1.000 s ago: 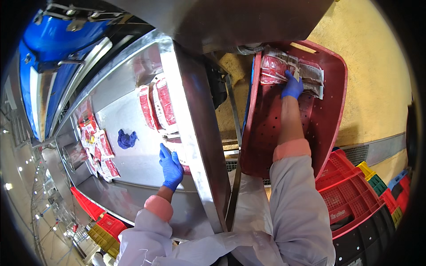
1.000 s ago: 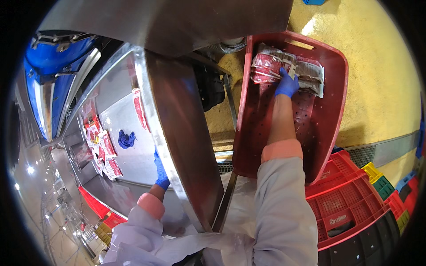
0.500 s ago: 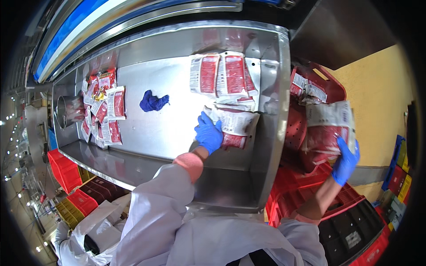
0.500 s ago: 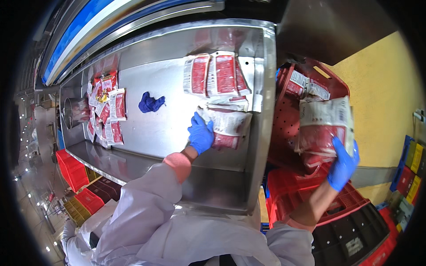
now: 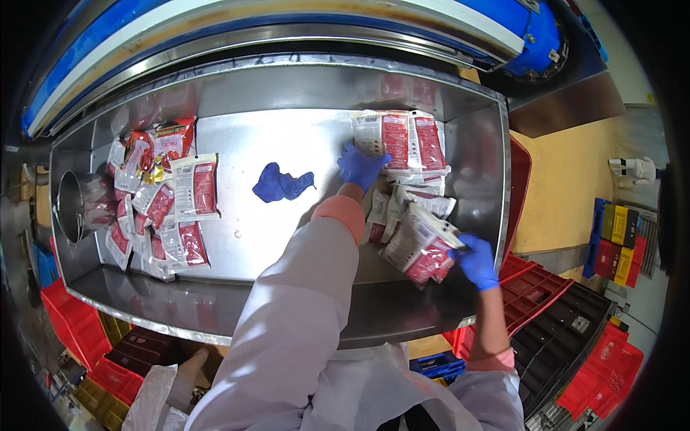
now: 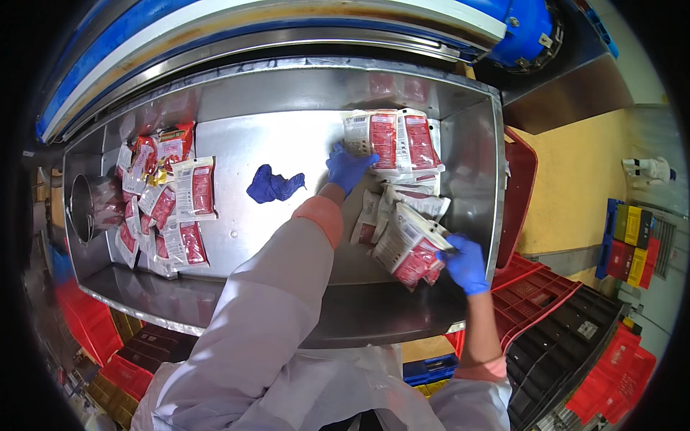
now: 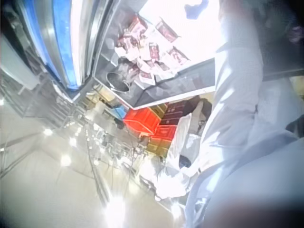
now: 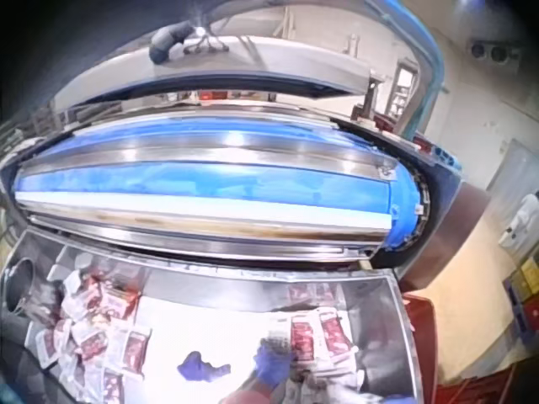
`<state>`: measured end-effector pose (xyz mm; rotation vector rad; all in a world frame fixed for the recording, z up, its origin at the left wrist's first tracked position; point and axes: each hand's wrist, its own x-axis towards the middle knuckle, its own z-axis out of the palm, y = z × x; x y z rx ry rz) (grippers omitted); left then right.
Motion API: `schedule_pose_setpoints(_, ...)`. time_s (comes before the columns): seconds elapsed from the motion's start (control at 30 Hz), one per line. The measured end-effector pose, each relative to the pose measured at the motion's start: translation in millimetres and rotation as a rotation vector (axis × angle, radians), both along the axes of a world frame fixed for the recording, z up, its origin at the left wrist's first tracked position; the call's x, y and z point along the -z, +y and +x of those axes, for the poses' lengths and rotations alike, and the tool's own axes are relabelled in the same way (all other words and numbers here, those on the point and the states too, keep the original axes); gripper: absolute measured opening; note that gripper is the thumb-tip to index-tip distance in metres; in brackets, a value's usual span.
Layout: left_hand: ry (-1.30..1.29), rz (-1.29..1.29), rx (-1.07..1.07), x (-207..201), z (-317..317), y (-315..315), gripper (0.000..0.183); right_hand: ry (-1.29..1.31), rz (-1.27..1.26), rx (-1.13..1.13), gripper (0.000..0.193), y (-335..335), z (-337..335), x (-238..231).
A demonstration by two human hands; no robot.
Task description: The person wipes the exterior of multiple sealed meat packages with a blue cloth on a stainless steel counter, then places the cleaned packages into a red plastic crate. The person handles the packages one at a time, wiping each before moving it to the crate.
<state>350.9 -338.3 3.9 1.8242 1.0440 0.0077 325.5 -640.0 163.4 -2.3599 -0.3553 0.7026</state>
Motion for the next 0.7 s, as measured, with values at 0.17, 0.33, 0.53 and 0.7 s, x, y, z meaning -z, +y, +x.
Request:
schedule_pose_setpoints(0.17,-0.295,-0.873,-0.162,-8.8,-38.9,32.5,0.042,-0.614,-0.291,-0.134,0.029,89.5,-0.5,10.2)
schedule_pose_setpoints(0.33,-0.445,-0.698,-0.049,-17.3,-88.8,71.6,0.045,-0.372,0.122,-0.138,0.018,189.0,18.6,48.0)
schedule_pose_setpoints(0.53,0.103,-0.296,0.338,-33.8,-243.9,182.1,0.065,-0.543,0.135,-0.555,0.037,293.8,-26.4,146.2)
schedule_pose_setpoints(0.7,0.349,0.156,0.371,-19.1,-323.6,231.7,0.069,-0.718,-0.043,-0.801,0.058,368.7,-122.1,166.4)
